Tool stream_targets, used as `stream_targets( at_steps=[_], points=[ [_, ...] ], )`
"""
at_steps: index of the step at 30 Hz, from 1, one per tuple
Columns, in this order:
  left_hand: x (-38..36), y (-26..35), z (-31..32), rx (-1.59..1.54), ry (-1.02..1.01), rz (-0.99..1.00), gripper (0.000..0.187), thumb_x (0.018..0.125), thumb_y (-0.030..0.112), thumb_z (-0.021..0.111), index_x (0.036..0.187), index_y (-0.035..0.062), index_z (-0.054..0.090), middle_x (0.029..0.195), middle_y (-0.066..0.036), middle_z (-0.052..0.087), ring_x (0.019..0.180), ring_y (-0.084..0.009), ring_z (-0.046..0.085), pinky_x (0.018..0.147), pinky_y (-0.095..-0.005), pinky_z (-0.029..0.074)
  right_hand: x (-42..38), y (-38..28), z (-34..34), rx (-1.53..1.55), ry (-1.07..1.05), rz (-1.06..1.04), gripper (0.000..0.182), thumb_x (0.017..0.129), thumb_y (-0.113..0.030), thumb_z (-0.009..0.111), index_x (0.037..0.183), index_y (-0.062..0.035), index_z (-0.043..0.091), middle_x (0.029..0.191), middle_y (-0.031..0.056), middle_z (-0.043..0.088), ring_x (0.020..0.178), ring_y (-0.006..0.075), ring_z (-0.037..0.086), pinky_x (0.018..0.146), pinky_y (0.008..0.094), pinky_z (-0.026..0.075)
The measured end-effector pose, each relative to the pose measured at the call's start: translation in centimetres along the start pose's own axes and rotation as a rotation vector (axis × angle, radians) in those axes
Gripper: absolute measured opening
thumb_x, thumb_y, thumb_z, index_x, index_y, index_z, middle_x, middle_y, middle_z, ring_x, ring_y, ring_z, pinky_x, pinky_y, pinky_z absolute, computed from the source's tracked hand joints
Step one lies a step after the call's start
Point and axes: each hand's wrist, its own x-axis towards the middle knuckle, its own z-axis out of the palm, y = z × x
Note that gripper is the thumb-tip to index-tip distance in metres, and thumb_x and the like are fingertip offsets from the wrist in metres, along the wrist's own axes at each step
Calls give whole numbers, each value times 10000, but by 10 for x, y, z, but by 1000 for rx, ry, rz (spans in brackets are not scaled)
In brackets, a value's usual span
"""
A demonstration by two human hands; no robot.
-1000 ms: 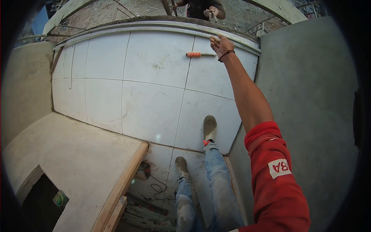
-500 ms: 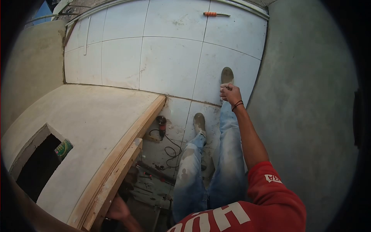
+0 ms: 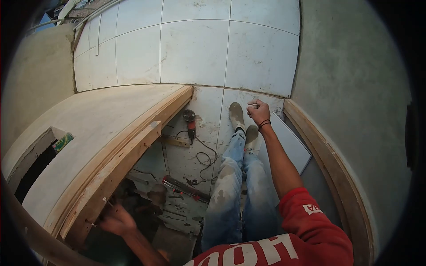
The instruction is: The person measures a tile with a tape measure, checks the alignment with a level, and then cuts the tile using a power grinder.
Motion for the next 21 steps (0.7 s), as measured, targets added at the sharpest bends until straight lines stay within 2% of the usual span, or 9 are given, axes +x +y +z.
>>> stream_targets(
  at_steps=[2,4,6,8,10,15,17,19,21],
  points=[
    [9,-2,-10,67,26,1,645,1160,444,395,1687,84,307,1722,-148,339,1563,-371,358,1304,-594,304,-22,35,-1,-206,-17,40,187,889,-57,718,1073,-41,749,808,78,756,650,153,735,579,268,577],
    [12,-9,-6,42,-10,33,635,1157,442,382,1676,80,327,1691,-153,378,1540,-367,385,1280,-599,331,-43,68,-8,-273,-8,94,172,894,-64,713,1060,-38,751,820,85,766,656,156,746,579,271,582],
    [12,-12,-5,80,28,36,663,1137,502,369,1674,115,344,1681,-151,391,1532,-360,391,1267,-613,329,-65,102,-18,-349,-7,142,158,900,-71,708,1047,-35,754,831,93,777,662,160,758,579,274,587],
    [37,-19,-34,114,-81,73,725,1102,593,366,1684,163,333,1682,-143,377,1524,-364,394,1249,-635,326,-83,141,-32,-284,55,236,141,929,-103,698,1038,-35,756,824,84,769,650,161,751,559,280,588],
    [34,-22,-33,109,-39,57,756,1090,630,371,1694,180,307,1688,-136,361,1521,-365,395,1238,-640,330,-101,177,-45,-361,81,234,132,955,-134,691,1022,-42,756,820,88,760,643,166,746,540,283,583],
    [34,-18,-37,83,-25,43,874,1059,749,378,1719,198,223,1697,-112,329,1514,-361,396,1227,-635,324,-169,199,-65,-394,80,276,129,971,-155,684,985,-39,740,806,93,746,638,180,748,534,290,585],
    [30,-12,-37,73,-7,-12,829,1091,680,417,1699,139,257,1655,-157,354,1482,-334,407,1221,-520,351,-189,207,-69,-423,89,271,141,960,-172,686,969,-47,750,792,110,761,645,206,768,579,318,609],
    [28,-11,-35,19,-61,63,812,1123,613,402,1697,56,262,1693,-190,338,1474,-350,431,1255,-502,326,-206,204,-70,-453,105,249,154,951,-185,684,956,-55,766,786,132,780,660,241,792,635,352,637],
    [50,-34,-54,139,-194,219,1000,1060,770,411,1711,53,161,1695,-216,304,1525,-359,381,1268,-491,309,-219,198,-70,-526,101,194,154,949,-170,679,956,-49,774,793,143,784,667,261,796,654,369,648]
  ],
)
